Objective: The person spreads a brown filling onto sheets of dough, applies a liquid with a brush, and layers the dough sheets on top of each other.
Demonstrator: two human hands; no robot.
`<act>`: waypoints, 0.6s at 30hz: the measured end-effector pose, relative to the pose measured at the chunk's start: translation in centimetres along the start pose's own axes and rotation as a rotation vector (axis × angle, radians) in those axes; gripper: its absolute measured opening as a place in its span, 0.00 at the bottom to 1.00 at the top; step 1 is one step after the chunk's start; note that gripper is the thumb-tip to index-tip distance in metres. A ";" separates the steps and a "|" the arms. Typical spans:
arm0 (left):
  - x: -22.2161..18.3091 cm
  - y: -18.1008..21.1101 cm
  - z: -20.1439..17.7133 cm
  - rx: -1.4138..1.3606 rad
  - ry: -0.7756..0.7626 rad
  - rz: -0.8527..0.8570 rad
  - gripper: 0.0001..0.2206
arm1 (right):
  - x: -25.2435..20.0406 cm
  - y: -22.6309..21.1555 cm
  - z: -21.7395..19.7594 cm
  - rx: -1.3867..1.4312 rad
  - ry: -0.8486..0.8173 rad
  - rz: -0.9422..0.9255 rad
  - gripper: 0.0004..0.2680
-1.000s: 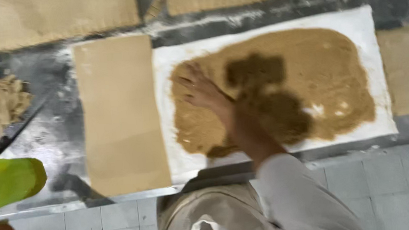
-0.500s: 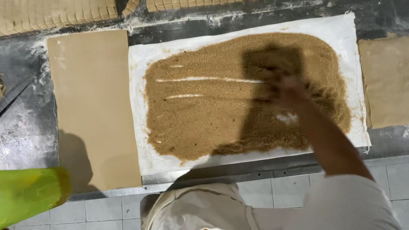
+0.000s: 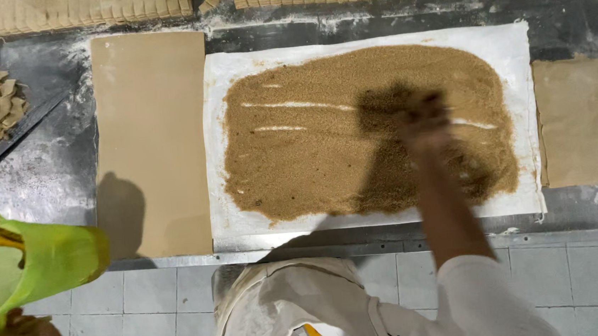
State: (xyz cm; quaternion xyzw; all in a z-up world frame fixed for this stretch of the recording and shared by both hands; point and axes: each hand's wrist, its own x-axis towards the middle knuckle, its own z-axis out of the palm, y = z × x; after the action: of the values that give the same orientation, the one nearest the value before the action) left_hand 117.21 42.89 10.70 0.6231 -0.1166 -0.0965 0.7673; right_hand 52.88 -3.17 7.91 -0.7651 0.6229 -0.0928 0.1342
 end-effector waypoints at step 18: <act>-4.6 0.0 11.3 -0.122 -0.029 -0.205 0.17 | -4.1 2.2 0.4 0.066 -0.081 -0.144 0.16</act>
State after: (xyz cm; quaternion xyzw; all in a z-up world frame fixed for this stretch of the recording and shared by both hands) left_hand 109.45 33.65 12.67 0.5825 -0.0572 -0.1906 0.7881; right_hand 50.11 0.49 6.97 -0.8061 0.5571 -0.0914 0.1775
